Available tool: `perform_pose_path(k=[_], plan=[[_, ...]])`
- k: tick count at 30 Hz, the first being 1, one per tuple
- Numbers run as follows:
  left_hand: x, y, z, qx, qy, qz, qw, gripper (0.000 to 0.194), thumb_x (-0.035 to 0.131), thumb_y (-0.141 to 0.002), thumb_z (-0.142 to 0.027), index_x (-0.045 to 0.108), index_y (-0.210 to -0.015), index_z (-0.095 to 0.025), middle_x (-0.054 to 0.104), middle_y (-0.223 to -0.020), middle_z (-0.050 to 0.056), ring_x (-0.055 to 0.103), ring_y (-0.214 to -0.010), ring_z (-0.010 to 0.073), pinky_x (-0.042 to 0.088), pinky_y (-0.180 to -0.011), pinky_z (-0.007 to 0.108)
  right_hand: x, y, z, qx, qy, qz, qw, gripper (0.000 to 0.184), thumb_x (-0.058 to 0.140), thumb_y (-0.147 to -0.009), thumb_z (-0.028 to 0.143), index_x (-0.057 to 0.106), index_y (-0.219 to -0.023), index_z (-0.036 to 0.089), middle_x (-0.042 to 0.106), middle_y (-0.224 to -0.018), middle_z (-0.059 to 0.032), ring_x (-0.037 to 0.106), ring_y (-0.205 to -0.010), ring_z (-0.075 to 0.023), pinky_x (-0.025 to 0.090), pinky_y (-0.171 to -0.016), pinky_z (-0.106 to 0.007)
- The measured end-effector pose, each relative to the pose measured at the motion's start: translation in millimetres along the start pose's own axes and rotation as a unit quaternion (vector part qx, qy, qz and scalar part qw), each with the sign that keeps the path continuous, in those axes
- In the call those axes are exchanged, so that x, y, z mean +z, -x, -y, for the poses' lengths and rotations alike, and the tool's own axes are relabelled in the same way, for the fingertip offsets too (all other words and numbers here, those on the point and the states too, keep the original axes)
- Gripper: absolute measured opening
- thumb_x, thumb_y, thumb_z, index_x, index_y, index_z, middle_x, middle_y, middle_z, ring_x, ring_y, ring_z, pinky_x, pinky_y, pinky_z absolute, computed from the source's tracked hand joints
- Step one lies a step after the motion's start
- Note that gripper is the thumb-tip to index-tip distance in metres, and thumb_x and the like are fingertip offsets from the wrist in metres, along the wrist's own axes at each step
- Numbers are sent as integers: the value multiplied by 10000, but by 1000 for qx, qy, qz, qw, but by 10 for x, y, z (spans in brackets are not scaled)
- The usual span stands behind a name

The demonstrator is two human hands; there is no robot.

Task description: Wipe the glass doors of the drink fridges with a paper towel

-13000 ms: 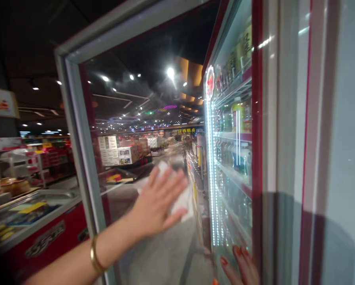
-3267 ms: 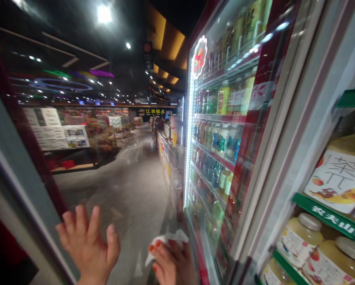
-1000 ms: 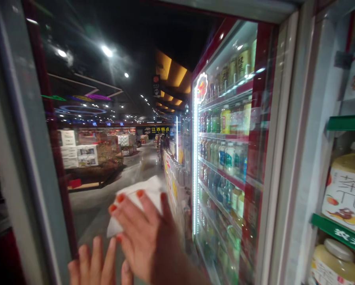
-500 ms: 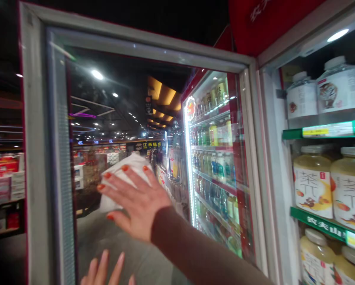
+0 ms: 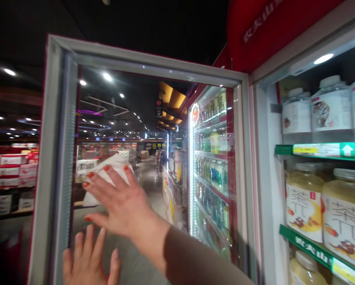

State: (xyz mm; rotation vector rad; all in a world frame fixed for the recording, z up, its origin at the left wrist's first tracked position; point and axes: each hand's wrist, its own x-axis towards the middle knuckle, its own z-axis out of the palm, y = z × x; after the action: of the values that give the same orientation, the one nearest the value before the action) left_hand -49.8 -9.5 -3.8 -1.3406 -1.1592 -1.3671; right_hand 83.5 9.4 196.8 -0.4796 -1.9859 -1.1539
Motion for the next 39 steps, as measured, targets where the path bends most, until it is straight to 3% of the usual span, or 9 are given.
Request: perform_pose_path(k=[8, 12, 15, 19, 23, 28, 31, 36, 39], plan=[[-66, 10, -21, -12, -21, 48, 999, 897, 615, -1002, -253, 157, -1773, -269, 164, -1855, 141, 93, -1746, 335, 114, -1407, 672, -384, 1374, -997, 493, 93, -62, 863, 731, 259, -1126, 411, 45, -1785, 176, 107, -1868, -170, 24, -1738, -406, 159, -1318, -829], [-132, 6, -67, -8, -27, 52, 998, 856, 579, -1032, -260, 152, -1774, -247, 149, -1859, 144, 64, -1751, 302, 88, -1416, 617, -9, 1821, 312, 258, 55, 1, 965, 761, 407, -1068, 418, 222, -1770, 193, 254, -1841, -109, 113, -1737, -371, 116, -1370, -756], [-244, -33, -62, -3, -36, 56, 998, 808, 565, -1050, -273, 195, -1768, -256, 200, -1852, 139, 117, -1747, 282, 128, -1413, 547, 67, 2294, 1065, 103, 10, 23, 994, 545, 525, -1010, 519, 563, -1553, 528, 443, -1706, 276, 280, -1676, -84, 230, -1388, -281], [-334, -18, 27, 23, -65, 85, 994, 762, 534, -1071, -297, 221, -1764, -273, 223, -1849, 125, 142, -1744, 270, 166, -1397, 497, -58, 3133, 767, 218, 25, 38, 975, 490, 523, -1037, 412, 671, -1500, 355, 646, -1602, 26, 425, -1629, -271, 200, -1415, -540], [-320, 73, 82, 14, -75, 100, 992, 774, 498, -1082, -346, 163, -1772, -245, 135, -1861, 147, 58, -1752, 306, 123, -1404, 580, 97, 3485, 601, 453, 64, 58, 887, 696, 403, -1067, 347, 383, -1695, 49, 363, -1738, -339, 195, -1690, -516, 264, -1223, -883], [-299, 39, 143, 3, -58, 118, 991, 751, 498, -1083, -376, 222, -1763, -217, 146, -1858, 161, 36, -1751, 314, 77, -1414, 607, 405, 3277, 1716, 274, -50, 91, 956, 692, 560, -1000, 461, 436, -1680, 450, 506, -1718, 42, 320, -1688, -301, 275, -1376, -637], [-331, 32, 195, 8, -35, 120, 992, 796, 555, -1062, -361, 205, -1768, -249, 137, -1862, 152, 32, -1748, 342, 82, -1414, 634, 325, 3468, 1795, 223, -79, 88, 968, 698, 620, -946, 482, 426, -1585, 683, 550, -1611, 275, 406, -1637, -158, 419, -1325, -394], [-518, 864, 93, -8, 4, 154, 988, 934, 661, -993, -228, 155, -1773, -321, 57, -1877, 135, 7, -1742, 378, 176, -1393, 686, 163, 3978, 1079, 425, 22, 41, 904, 964, 521, -977, 328, -35, -1763, 366, 70, -1843, -88, 141, -1672, -496, 355, -1209, -906], [-551, 1733, -10, -29, -26, 203, 978, 985, 653, -960, -176, 116, -1776, -301, 82, -1869, 153, 49, -1738, 373, 187, -1385, 703, 349, 3980, 1296, 480, 55, 15, 876, 996, 513, -977, 364, -104, -1756, 304, -100, -1822, -112, -4, -1667, -488, 347, -1173, -943]])
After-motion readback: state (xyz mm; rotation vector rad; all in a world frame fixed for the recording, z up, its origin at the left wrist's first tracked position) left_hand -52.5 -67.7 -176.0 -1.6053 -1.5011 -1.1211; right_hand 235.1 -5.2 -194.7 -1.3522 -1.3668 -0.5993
